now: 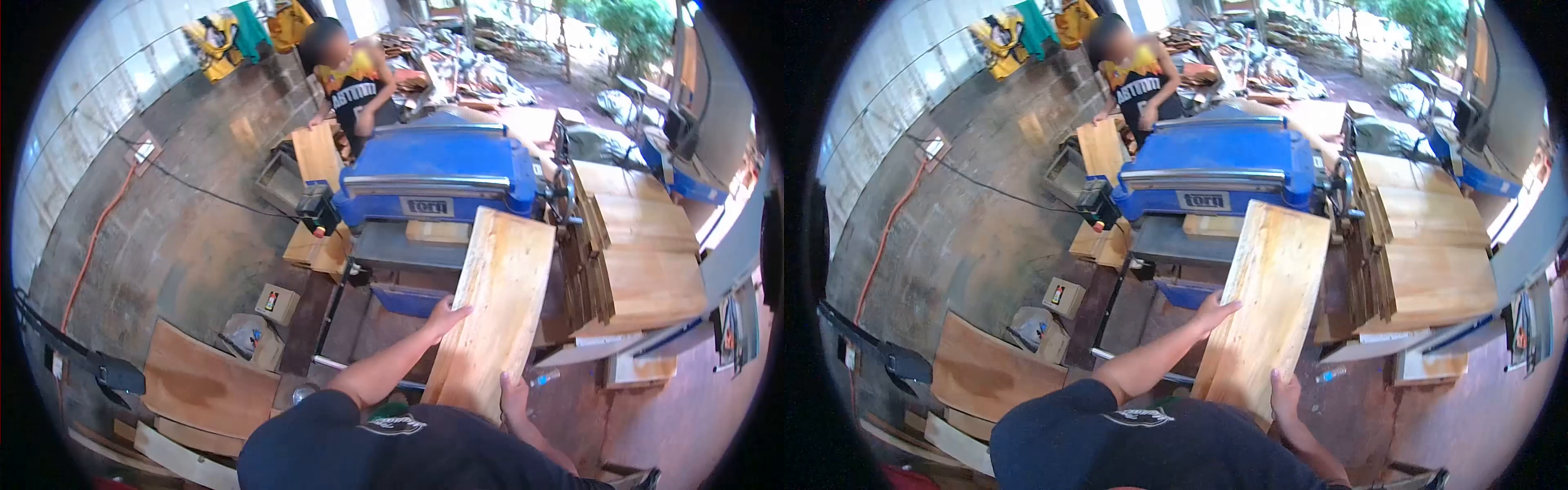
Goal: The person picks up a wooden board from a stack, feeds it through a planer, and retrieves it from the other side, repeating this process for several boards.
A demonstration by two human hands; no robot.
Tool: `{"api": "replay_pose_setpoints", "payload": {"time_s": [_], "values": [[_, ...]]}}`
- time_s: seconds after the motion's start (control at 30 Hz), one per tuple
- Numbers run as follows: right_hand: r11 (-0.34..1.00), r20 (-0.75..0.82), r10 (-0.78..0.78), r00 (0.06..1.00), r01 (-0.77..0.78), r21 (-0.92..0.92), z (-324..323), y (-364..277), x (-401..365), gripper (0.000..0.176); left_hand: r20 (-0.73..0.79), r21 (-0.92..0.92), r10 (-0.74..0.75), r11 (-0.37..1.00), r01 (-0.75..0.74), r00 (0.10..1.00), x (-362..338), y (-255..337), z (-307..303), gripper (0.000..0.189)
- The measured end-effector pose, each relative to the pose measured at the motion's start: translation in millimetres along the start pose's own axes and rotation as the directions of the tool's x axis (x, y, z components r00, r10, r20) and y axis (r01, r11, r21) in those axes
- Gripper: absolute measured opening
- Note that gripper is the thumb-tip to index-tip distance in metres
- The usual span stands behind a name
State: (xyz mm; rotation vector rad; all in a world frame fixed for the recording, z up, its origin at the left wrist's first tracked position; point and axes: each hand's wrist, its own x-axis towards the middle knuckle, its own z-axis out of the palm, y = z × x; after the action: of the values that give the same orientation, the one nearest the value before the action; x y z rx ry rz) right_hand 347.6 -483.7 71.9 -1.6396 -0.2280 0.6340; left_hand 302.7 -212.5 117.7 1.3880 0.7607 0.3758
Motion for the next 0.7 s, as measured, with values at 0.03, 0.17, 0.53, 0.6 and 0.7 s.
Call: {"api": "replay_pose_setpoints", "payload": {"time_s": [0.03,0.17,0.53,0.6,0.7], "values": [[0.999,0.042,0.054,0.998,-0.053,-0.01,11,0,2,0.034,-0.016,-0.008,0.016,1.0,-0.016,1.0,-3,-10,-18,0.046],[0.991,0.134,0.116,0.984,-0.124,0.052,55,22,14,0.033,-0.014,-0.121,-0.142,0.983,0.139,0.99,-23,-49,-78,0.047],[0.929,0.137,0.356,0.924,-0.335,-0.155,150,22,11,0.047,0.137,-0.049,-0.223,0.972,0.231,0.965,-52,-120,-189,0.05],[0.925,0.131,0.379,0.916,-0.369,-0.09,168,22,10,0.047,0.133,0.032,-0.263,0.965,0.261,0.956,-54,-90,-200,0.048],[0.916,0.097,0.401,0.911,-0.395,-0.07,187,22,8,0.049,0.241,0.109,-0.167,0.984,0.144,0.956,-24,-126,-221,0.051]]}}
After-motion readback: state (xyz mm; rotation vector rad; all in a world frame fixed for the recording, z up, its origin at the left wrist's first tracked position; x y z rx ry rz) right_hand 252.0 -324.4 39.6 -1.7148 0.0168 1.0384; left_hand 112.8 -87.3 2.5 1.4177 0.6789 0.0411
